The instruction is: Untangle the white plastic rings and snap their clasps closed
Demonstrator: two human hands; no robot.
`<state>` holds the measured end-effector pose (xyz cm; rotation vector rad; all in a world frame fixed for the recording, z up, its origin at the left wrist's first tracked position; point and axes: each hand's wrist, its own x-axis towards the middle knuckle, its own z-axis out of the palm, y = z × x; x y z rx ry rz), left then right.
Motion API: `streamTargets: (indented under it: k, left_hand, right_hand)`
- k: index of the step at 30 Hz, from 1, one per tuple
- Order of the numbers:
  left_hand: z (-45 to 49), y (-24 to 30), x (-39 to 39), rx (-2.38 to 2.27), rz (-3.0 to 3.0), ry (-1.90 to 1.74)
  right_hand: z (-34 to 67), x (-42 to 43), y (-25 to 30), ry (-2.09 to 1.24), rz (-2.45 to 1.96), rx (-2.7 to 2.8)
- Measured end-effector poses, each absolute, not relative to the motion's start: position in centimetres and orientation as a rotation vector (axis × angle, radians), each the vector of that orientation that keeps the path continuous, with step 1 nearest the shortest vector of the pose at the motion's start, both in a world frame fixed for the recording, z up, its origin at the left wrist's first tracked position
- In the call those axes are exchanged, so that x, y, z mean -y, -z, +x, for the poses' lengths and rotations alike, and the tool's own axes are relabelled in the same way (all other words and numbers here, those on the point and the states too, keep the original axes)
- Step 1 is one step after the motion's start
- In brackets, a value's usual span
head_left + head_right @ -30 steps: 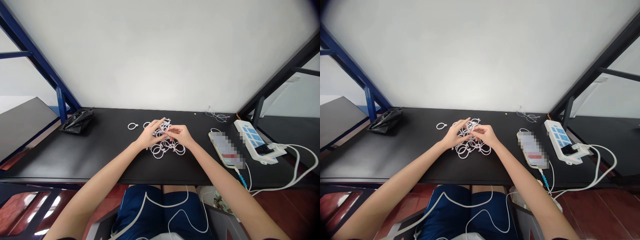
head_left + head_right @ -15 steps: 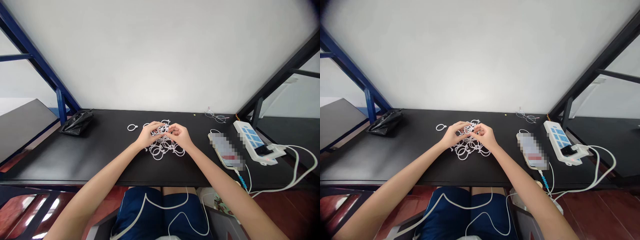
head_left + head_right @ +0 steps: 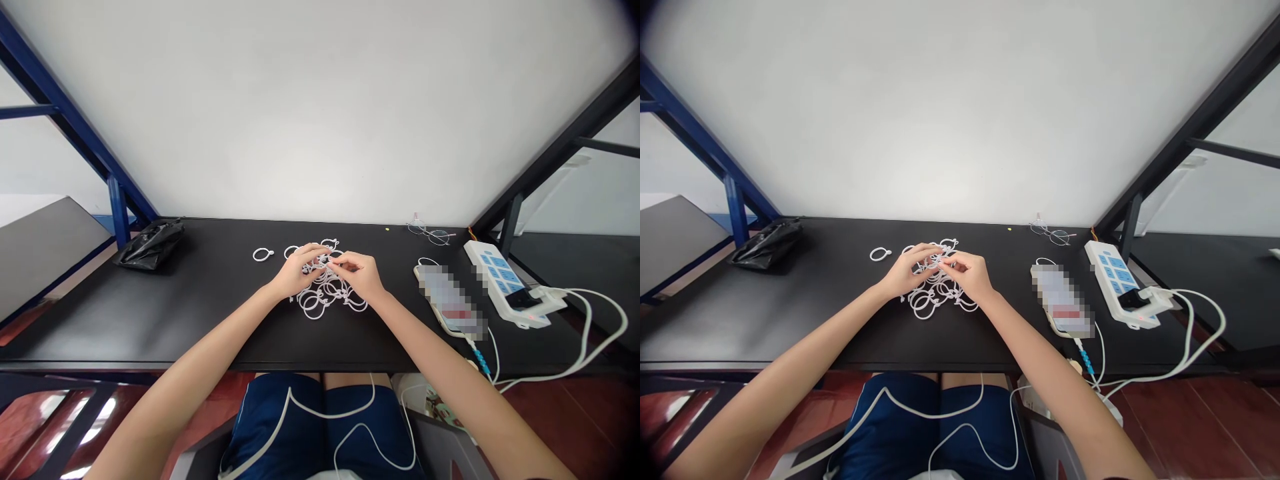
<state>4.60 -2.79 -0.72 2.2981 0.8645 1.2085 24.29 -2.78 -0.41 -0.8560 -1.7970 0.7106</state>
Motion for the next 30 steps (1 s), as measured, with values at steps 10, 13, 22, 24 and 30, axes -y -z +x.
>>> streamTargets:
  k: [10, 13, 22, 24, 30]
  left_hand:
    - [4.62, 0.79, 2.92, -1.077, 2.226, -1.275]
    - [4.66, 0.69, 2.96, -1.096, 2.206, -1.337]
    - [4.07, 0.92, 2.94, -1.051, 2.527, -1.406]
    - [3.98, 0.88, 2.96, -1.051, 2.589, -1.386]
    - [4.13, 0.48, 3.09, -1.059, 2.718, -1.419]
  right_hand:
    - [24.26, 2.83, 0.48, -0.715, -0.788, 1.813]
    - [24.24, 2.89, 0.35, -0.742, -0.778, 1.809]
    - [24.46, 2.89, 0.14, -0.691, -0.714, 1.888]
    - [24.49, 2.84, 0.23, -0.675, -0.708, 1.894]
    - [24.39, 2.83, 0.33, -0.583, -0.715, 1.92]
